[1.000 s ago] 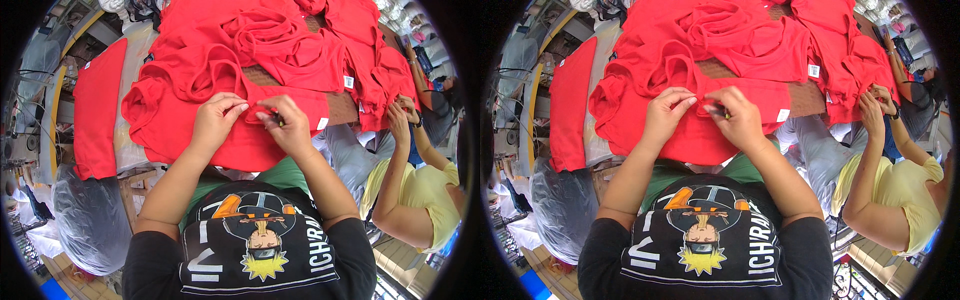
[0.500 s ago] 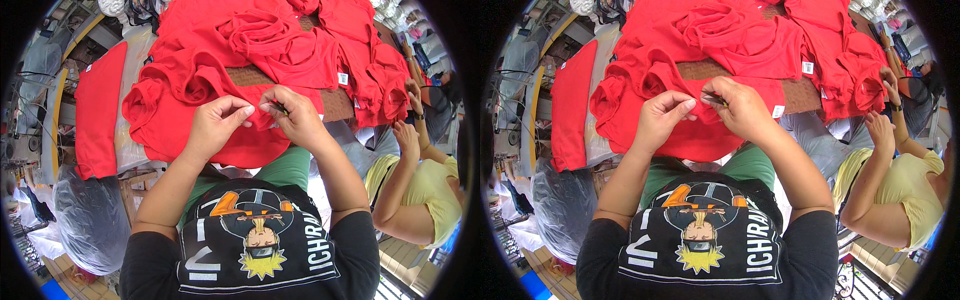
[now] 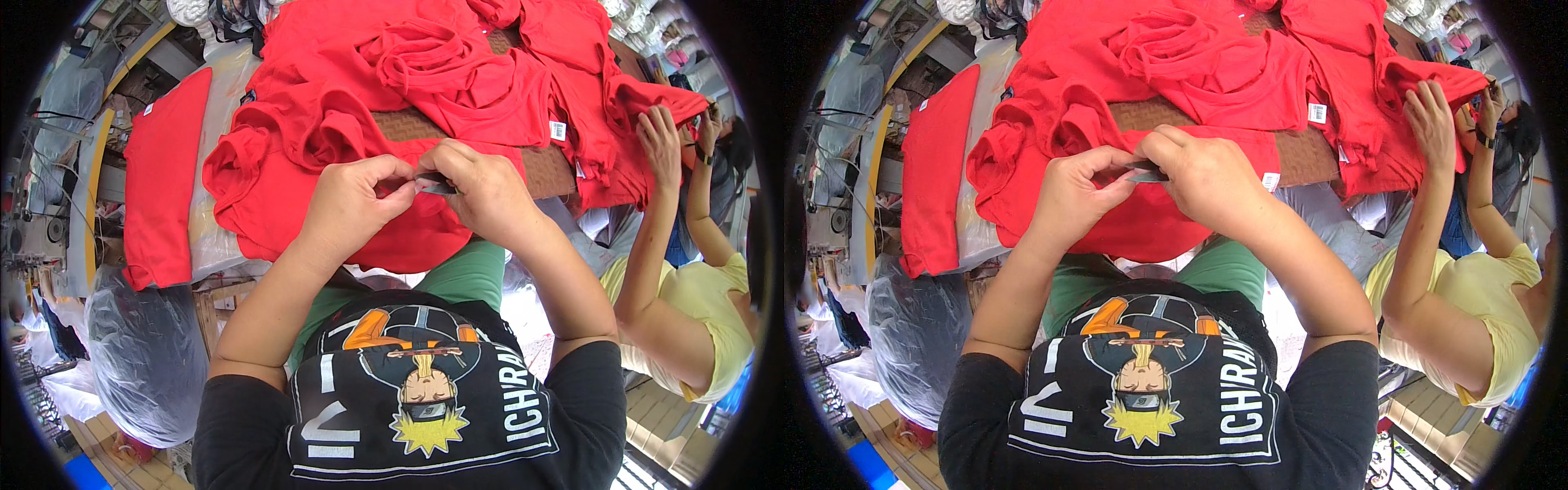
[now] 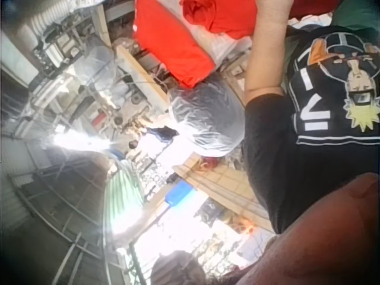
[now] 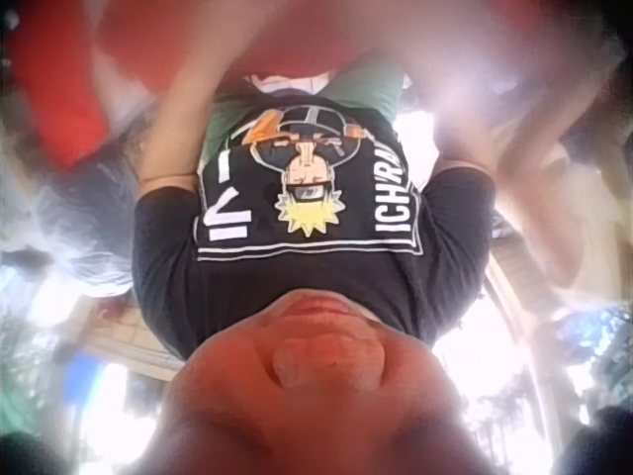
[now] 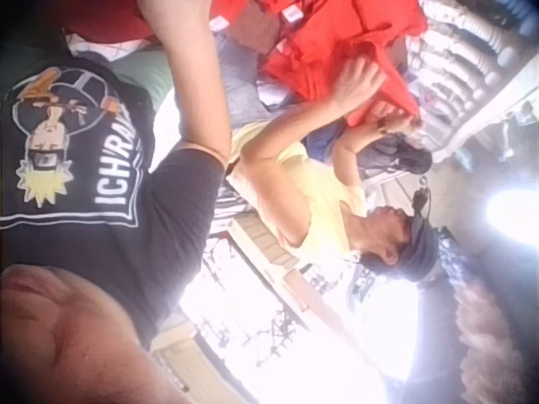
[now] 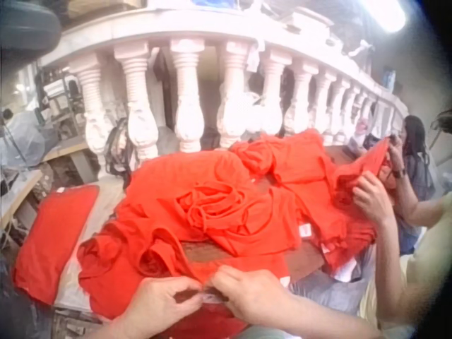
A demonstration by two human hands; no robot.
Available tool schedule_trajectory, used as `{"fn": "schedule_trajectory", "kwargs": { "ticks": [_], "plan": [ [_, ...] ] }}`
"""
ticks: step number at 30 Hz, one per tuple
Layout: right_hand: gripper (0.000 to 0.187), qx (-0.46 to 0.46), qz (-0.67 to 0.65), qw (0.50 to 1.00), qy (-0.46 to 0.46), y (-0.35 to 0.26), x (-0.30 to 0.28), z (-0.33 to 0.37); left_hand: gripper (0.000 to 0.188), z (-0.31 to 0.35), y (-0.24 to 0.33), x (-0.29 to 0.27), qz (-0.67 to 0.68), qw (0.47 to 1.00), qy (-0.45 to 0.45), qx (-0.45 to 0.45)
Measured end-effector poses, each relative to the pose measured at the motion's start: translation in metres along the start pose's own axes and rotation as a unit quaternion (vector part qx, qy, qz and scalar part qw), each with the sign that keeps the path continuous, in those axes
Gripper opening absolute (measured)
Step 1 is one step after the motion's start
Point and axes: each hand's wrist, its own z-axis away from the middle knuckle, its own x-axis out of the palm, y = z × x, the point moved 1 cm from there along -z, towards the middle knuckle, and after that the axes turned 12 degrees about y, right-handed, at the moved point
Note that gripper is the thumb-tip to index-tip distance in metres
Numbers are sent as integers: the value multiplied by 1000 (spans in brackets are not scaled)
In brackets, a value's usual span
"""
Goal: The person trims loose threads from a red shirt using small shears and handles several other shirts from a pile on the table.
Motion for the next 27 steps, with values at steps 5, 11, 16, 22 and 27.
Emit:
{"fn": "schedule_trajectory", "kwargs": {
  "ticks": [5,11,16,22,27],
  "plan": [
    [29,114,-51,992,-11,3,-15,-7,10,-2,-13,0,224,968,17,-110],
    [32,129,-148,981,1,11,-21,7,12,-2,-15,-3,207,975,-5,-80],
    [24,144,-209,967,-31,5,-19,6,14,-1,-16,-2,191,979,-17,-65],
    [23,133,-241,961,-38,-1,-12,1,13,1,-10,-2,177,982,-26,-67],
    [24,48,-199,979,-23,1,-7,1,13,2,-12,-1,166,985,-8,-48]
  ]
}}
